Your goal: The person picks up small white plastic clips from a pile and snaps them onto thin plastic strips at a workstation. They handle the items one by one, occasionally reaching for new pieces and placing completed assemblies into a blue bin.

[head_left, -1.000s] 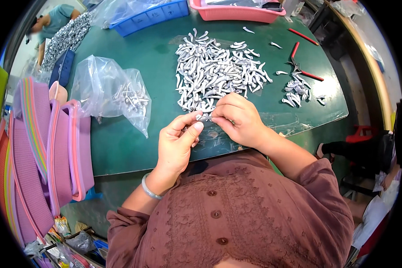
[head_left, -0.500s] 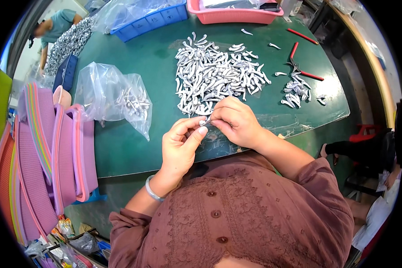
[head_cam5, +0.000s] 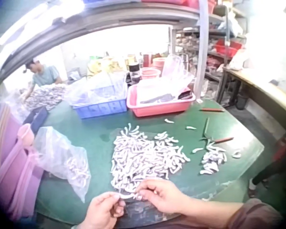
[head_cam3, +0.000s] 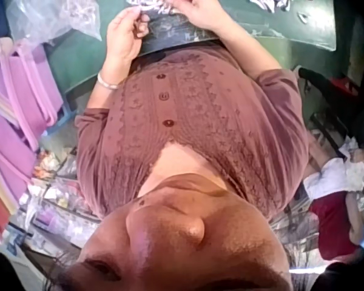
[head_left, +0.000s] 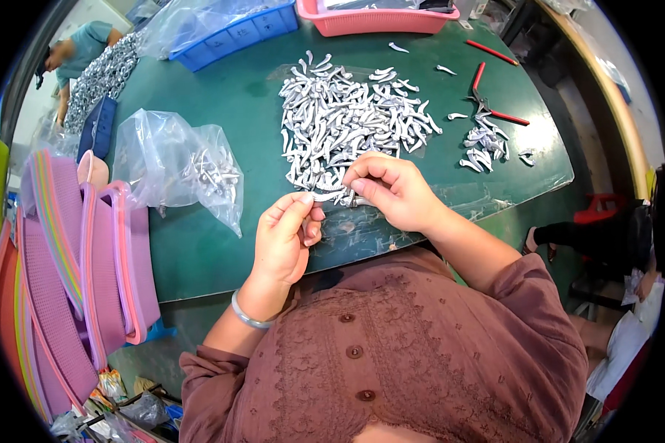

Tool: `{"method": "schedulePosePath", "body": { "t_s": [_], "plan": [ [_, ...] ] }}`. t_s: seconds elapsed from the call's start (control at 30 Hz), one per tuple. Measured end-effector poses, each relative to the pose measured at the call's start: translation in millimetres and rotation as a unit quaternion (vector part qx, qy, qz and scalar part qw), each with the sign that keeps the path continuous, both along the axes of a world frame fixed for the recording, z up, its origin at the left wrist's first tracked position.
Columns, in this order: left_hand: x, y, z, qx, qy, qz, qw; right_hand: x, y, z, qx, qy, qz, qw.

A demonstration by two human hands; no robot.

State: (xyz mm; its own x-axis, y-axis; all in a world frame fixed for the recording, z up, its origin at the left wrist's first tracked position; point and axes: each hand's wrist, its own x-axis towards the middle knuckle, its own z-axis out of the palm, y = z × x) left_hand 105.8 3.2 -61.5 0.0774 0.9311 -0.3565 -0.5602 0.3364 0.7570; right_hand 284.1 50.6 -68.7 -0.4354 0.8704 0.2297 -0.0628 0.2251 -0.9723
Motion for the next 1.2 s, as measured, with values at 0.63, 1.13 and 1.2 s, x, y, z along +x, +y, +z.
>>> {"method": "schedulePosePath", "body": {
  "t_s": [0.63,1.13,1.2],
  "plan": [
    [-10,-6,-9,0.064,0.01,-0.018,0.998,-18,-3,9,0.068,-0.071,-0.023,0.995],
    [-12,0,-20,0.076,-0.036,-0.017,0.996,-18,2,1,0.12,-0.07,-0.035,0.99],
    [-15,2,-22,0.071,-0.031,-0.011,0.997,-16,6,5,0.097,-0.092,-0.03,0.991]
  ]
}}
